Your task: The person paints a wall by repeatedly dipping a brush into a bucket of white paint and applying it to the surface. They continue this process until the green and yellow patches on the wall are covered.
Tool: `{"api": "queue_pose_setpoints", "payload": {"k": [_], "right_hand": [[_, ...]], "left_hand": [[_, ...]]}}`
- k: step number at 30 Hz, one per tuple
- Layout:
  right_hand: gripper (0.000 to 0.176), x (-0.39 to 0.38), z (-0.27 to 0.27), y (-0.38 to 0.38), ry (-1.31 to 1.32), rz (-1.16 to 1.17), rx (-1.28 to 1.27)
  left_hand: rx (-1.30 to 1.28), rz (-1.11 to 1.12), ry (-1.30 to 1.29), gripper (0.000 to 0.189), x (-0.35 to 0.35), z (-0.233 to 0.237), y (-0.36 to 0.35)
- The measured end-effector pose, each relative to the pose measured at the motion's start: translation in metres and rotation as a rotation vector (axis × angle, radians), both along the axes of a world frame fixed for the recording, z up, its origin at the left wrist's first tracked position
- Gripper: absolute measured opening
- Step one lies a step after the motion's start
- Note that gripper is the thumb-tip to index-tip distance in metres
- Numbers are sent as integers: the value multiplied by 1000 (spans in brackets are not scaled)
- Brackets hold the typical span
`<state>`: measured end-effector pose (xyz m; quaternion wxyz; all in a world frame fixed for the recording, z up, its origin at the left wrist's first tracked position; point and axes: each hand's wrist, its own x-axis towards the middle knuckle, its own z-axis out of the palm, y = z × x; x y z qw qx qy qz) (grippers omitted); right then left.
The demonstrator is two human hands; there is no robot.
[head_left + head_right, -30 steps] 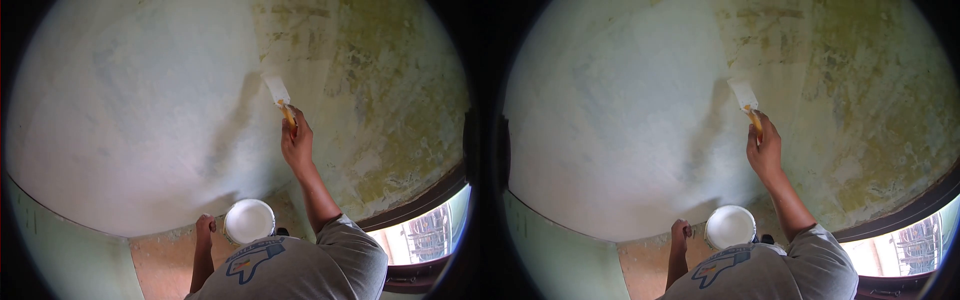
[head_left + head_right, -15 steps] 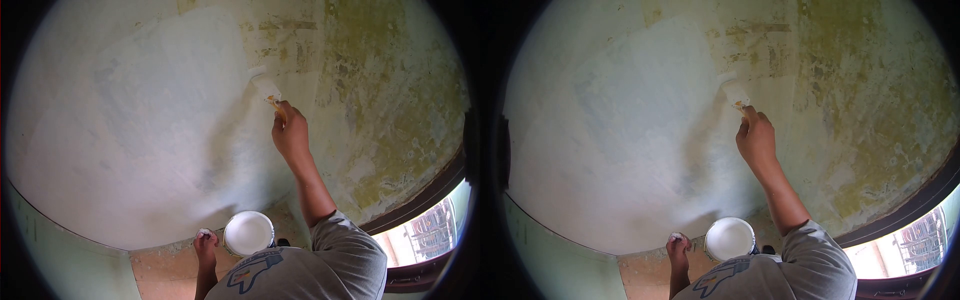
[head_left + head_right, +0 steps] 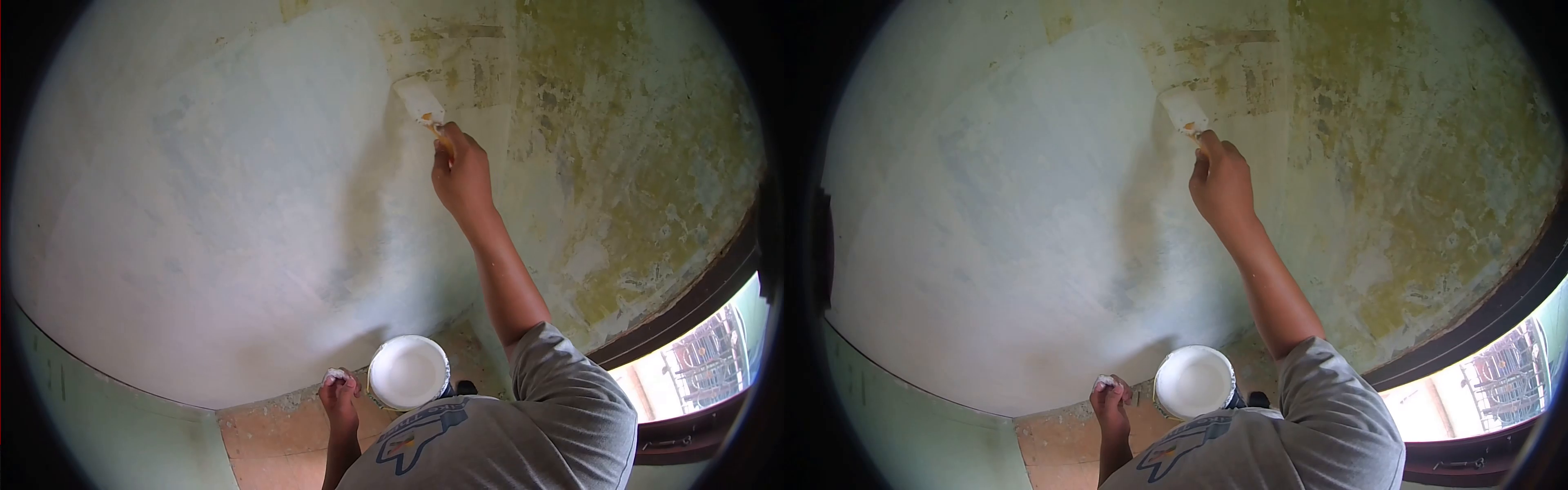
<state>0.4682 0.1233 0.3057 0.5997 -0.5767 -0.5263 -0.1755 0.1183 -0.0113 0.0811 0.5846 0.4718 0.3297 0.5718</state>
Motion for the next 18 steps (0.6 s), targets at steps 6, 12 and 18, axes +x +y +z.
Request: {"api": "queue_pose_setpoints", "payload": {"k": [6, 12, 18], "right_hand": [[28, -6, 18, -20, 21, -64, -265], [25, -8, 19, 0, 1, -18, -170], [22, -11, 42, -18, 9, -32, -30]], "left_hand": [[55, 18, 8, 7, -1, 6, 1], [44, -8, -28, 7, 2, 8, -1], [58, 11, -11, 7, -1, 2, 4]]}}
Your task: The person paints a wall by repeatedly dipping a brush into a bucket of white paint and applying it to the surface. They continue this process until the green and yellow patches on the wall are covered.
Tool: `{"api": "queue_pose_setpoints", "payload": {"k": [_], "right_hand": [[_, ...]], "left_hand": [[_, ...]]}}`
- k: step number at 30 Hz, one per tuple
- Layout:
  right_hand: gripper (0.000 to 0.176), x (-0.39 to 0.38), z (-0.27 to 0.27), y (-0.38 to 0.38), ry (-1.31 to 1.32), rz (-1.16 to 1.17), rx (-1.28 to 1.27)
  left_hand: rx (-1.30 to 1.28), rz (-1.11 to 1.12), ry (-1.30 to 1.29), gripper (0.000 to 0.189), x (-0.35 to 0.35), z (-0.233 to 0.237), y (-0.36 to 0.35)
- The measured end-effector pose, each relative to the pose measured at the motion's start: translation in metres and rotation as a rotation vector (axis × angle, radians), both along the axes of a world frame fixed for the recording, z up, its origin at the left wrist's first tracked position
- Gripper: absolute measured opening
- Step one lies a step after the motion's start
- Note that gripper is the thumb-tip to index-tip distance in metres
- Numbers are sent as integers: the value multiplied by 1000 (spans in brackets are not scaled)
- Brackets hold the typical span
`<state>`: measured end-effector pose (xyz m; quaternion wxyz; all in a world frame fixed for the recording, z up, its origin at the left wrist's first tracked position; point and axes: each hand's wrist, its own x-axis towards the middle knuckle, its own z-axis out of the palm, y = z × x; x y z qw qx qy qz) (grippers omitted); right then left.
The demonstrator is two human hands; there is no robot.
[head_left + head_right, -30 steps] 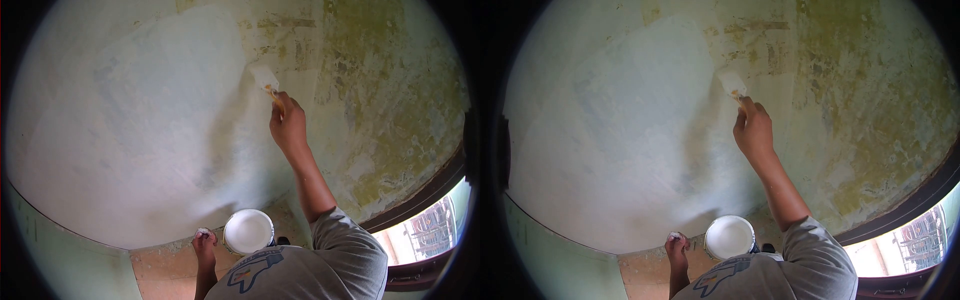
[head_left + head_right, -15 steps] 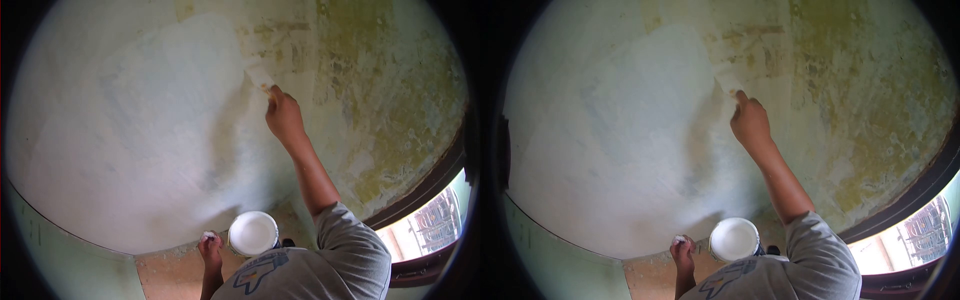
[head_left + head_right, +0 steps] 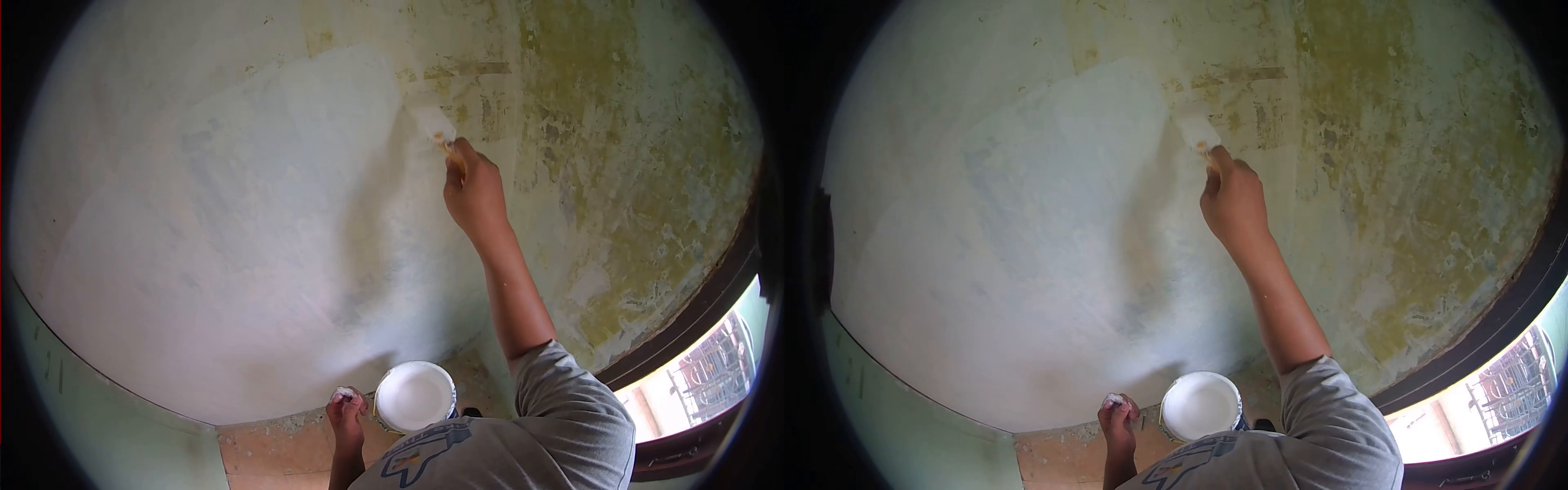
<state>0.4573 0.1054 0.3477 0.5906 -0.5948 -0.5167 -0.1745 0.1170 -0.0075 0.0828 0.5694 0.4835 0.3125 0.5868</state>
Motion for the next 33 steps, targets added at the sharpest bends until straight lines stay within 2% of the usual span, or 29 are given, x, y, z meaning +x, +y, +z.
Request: {"api": "queue_pose_setpoints", "payload": {"k": [3, 6, 9, 13, 15, 19, 21, 22, 28, 30, 33], "right_hand": [[20, 5, 2, 20, -56, -22, -88], [19, 6, 8, 3, -72, -22, -164], [18, 4, 18, -4, -52, -15, -48], [18, 9, 6, 21, -89, 18, 21], [18, 10, 3, 7, -93, 9, -154], [19, 15, 14, -6, -29, 47, -170], [19, 16, 19, 20, -82, 75, 194], [19, 16, 15, 27, -79, 75, 189], [21, 14, -24, 17, -96, 17, -101], [23, 12, -34, 3, -65, 22, -299], [23, 14, -30, -12, -91, 29, -318]], "left_hand": [[-11, -37, -12, 7, 1, 0, -2], [-16, -77, 40, 6, 1, -4, 0], [-58, -76, 38, 6, 1, -5, 3], [-44, -98, 38, 7, 4, -3, 4], [-30, -98, 60, 7, 1, -2, 5], [-64, -107, 32, 9, 1, -6, 6], [-87, -117, 19, 9, 2, -3, 6], [-74, -119, 30, 10, 4, -2, 6], [-66, -120, 16, 11, 8, -9, 10], [-71, -126, 12, 11, 10, -9, 8], [-74, -138, 41, 11, 12, -6, 6]]}}
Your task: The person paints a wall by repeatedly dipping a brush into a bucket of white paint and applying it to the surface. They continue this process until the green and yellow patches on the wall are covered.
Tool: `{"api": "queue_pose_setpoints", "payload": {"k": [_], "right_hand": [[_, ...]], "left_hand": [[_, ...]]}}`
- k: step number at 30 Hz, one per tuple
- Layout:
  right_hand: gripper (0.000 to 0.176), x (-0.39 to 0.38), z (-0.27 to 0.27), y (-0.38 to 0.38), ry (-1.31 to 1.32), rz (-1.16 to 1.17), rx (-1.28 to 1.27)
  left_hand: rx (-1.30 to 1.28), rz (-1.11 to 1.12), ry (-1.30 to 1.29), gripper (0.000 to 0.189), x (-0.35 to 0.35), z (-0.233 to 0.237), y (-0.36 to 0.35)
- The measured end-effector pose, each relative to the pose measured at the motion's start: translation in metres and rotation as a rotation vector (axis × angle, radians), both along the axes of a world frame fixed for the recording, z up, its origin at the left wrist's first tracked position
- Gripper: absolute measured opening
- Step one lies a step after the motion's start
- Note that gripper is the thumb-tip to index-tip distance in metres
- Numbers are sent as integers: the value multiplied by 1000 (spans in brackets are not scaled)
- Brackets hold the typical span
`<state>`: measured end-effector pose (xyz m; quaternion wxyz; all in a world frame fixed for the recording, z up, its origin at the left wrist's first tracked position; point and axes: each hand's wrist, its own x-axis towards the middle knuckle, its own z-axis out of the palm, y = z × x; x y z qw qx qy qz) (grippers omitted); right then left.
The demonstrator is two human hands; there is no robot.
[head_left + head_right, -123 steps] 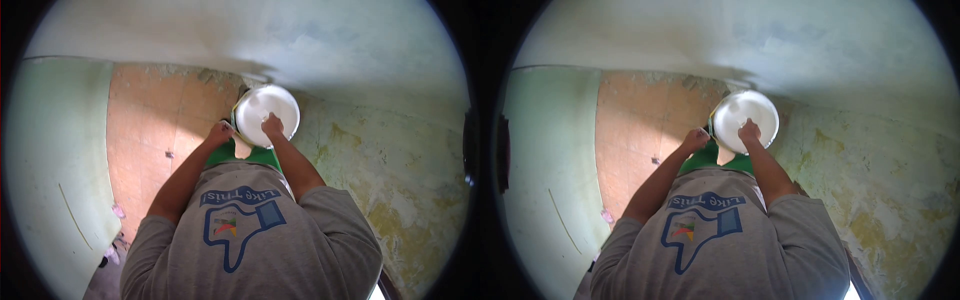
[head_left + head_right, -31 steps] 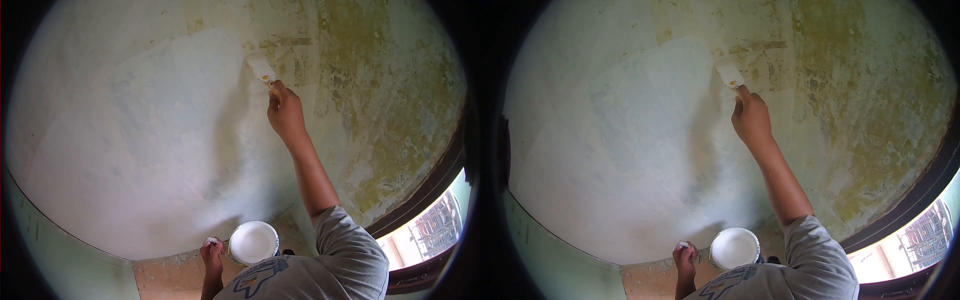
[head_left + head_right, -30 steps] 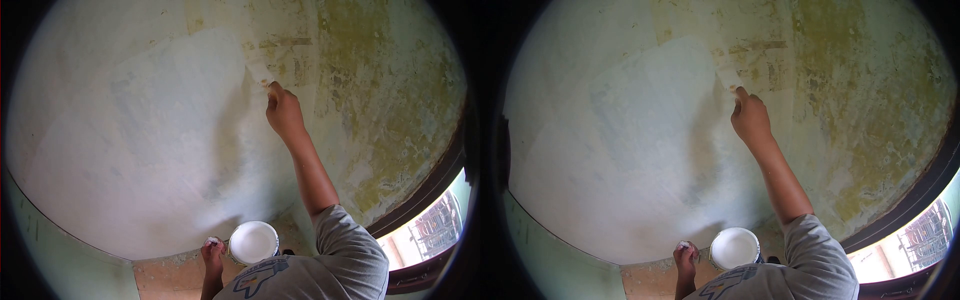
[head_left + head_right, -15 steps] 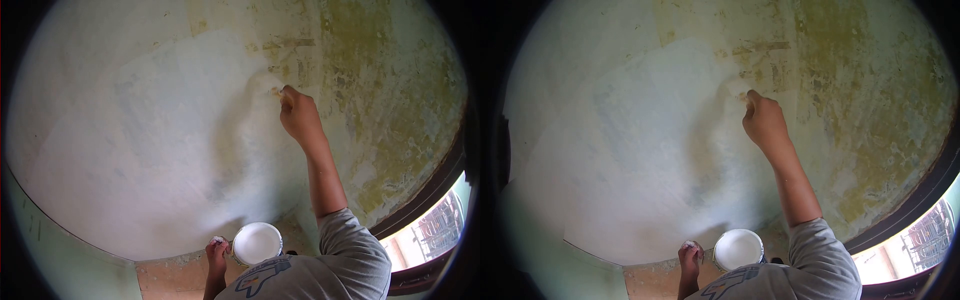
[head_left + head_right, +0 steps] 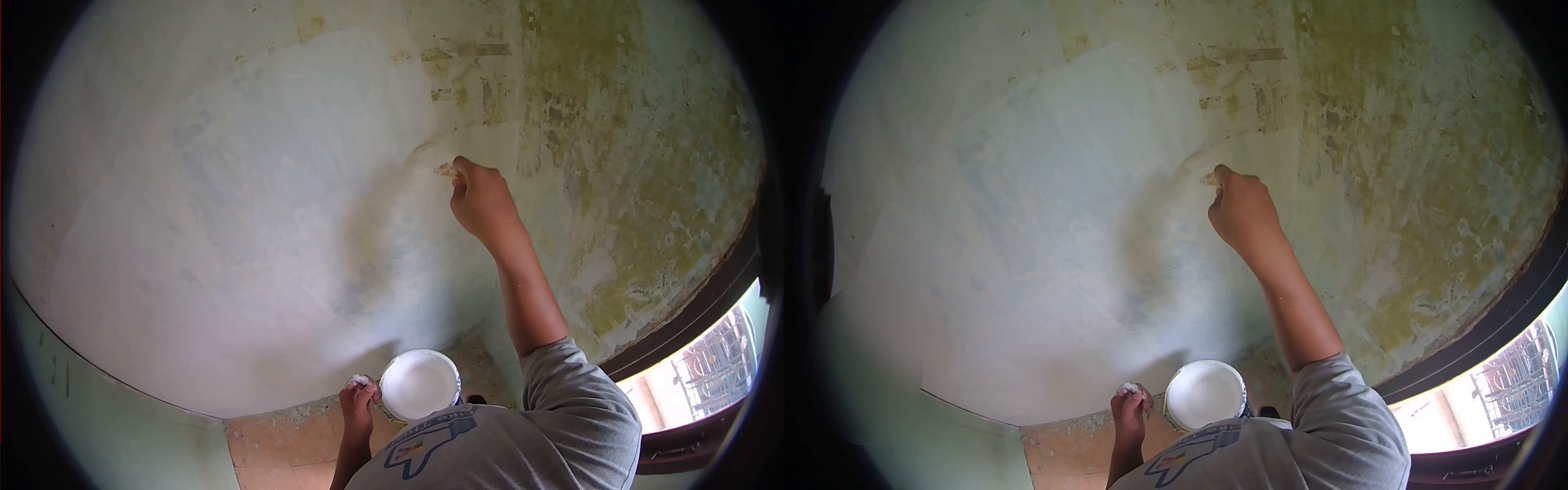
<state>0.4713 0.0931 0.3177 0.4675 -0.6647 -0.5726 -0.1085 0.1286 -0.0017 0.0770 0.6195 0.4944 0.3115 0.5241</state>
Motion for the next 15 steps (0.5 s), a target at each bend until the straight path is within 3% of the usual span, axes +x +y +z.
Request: {"api": "queue_pose_setpoints", "payload": {"k": [7, 10, 15], "right_hand": [[23, -7, 45, 40, 43, 41, 418], [21, -5, 28, 50, -15, 54, 353], [26, -4, 1, -5, 15, 8, -36]], "left_hand": [[-23, -11, -85, 9, -2, 0, 3], [-23, -13, -88, 8, 1, -2, 2], [-49, -2, -126, 9, 0, -5, -2]]}}
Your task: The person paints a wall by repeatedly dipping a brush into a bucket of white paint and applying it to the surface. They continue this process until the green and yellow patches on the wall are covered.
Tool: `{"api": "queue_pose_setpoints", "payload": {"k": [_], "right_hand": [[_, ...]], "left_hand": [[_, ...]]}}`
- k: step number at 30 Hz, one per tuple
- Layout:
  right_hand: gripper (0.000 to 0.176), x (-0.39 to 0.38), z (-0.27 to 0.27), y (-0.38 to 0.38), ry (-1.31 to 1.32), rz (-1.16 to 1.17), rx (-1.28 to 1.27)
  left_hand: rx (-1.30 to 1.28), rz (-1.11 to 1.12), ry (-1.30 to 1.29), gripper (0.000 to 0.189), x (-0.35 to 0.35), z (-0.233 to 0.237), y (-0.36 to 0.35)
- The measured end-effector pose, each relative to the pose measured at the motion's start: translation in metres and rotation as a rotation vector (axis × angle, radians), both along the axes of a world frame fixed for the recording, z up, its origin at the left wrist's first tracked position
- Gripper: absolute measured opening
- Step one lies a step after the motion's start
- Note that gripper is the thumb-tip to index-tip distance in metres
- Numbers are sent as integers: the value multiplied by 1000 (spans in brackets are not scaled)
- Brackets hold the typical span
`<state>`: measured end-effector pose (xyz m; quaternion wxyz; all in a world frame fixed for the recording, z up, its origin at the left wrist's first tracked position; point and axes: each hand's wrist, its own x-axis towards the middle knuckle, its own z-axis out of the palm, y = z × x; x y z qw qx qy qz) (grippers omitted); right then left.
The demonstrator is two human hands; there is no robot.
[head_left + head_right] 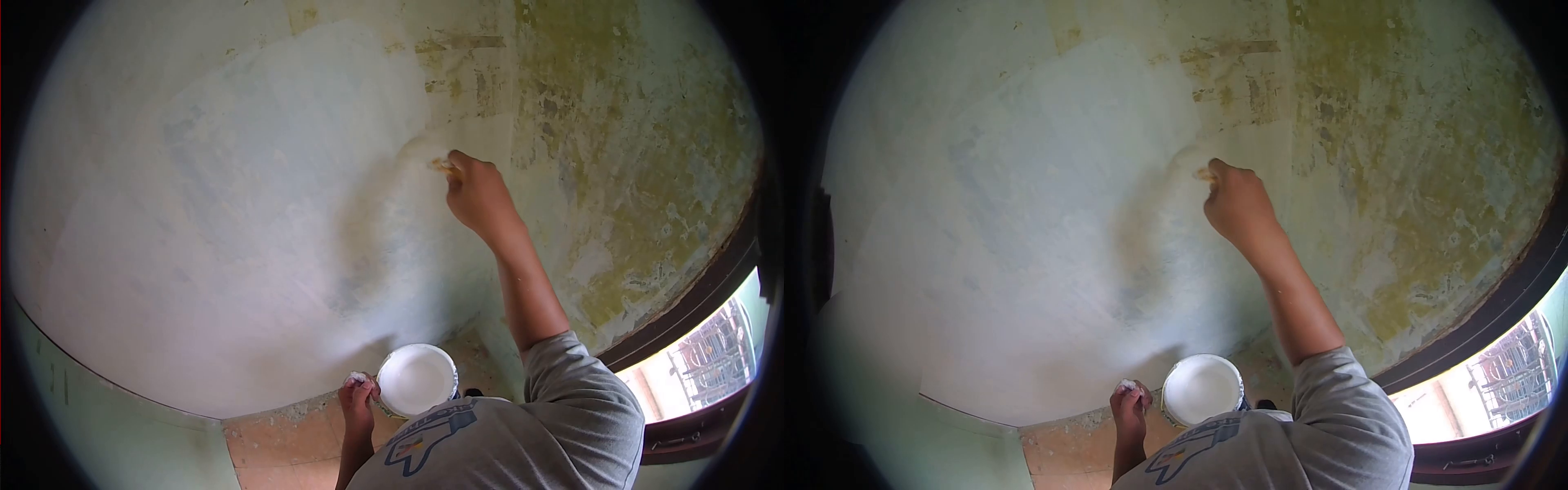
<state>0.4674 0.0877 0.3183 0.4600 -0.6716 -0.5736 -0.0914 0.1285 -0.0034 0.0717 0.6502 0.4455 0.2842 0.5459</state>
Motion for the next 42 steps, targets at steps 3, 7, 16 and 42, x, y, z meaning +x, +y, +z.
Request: {"api": "queue_pose_setpoints", "payload": {"k": [3, 7, 16, 42], "right_hand": [[21, 6, 17, -9, 30, -14, 167], [15, 20, 28, 32, 64, -52, 419], [25, 29, -30, 13, 52, -45, 38], [19, 67, -104, -8, 454, 96, 204]], "left_hand": [[-26, -7, 34, 9, -5, -6, 1], [-22, 31, 71, 10, -5, -8, 4], [7, 6, 40, 10, 12, -1, 5], [-106, 193, 174, 12, 19, 5, 17]]}}
